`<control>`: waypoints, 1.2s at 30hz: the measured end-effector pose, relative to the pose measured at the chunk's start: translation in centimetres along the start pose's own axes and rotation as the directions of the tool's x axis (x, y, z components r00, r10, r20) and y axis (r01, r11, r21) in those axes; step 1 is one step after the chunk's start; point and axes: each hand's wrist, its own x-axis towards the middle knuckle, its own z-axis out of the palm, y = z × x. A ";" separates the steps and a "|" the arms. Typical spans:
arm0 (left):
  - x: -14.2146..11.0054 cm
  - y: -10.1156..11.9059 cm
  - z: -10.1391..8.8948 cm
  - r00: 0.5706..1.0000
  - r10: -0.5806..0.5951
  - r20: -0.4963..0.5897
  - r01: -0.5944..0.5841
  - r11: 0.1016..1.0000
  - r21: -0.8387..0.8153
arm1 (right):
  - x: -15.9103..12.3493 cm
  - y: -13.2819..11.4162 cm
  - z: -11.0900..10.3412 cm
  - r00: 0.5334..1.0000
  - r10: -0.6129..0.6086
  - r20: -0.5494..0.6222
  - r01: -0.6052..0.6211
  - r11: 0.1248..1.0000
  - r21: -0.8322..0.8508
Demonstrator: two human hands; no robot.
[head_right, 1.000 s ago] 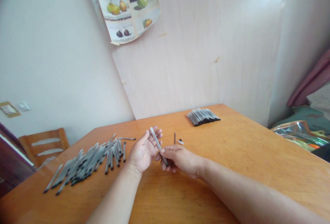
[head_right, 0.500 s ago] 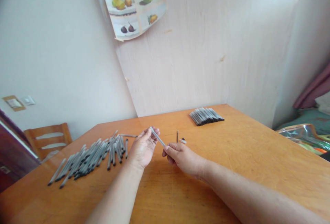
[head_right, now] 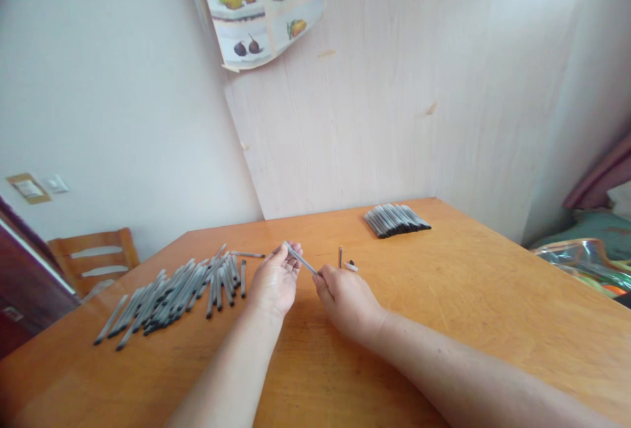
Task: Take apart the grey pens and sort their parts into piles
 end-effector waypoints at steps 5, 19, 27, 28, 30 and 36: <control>0.0 0.1 0.1 0.998 -0.009 -0.065 0.010 1.000 0.007 | 0.0 -0.8 -0.1 1.000 0.019 -0.014 -0.020 0.996 -0.091; 0.5 1.5 -1.4 0.908 -0.109 0.405 0.121 0.993 -0.005 | -0.3 0.1 -1.1 0.868 -0.035 0.495 -0.488 0.121 0.864; 1.8 2.4 -1.8 0.984 0.032 0.177 -0.015 0.995 -0.096 | -0.5 0.0 -1.0 0.929 0.058 0.365 -0.345 0.489 0.801; 2.0 2.8 -2.0 0.987 0.063 0.148 -0.049 0.994 -0.098 | -0.5 0.0 -0.9 0.939 0.061 0.337 -0.313 0.556 0.770; 2.5 3.5 -2.5 0.989 0.103 0.108 -0.095 0.992 -0.078 | -0.6 0.2 -0.4 0.957 0.040 0.288 -0.246 0.641 0.727; 3.5 3.7 -3.5 0.990 0.139 0.028 -0.141 0.988 0.069 | -0.6 0.9 0.5 0.965 0.019 0.262 -0.194 0.724 0.662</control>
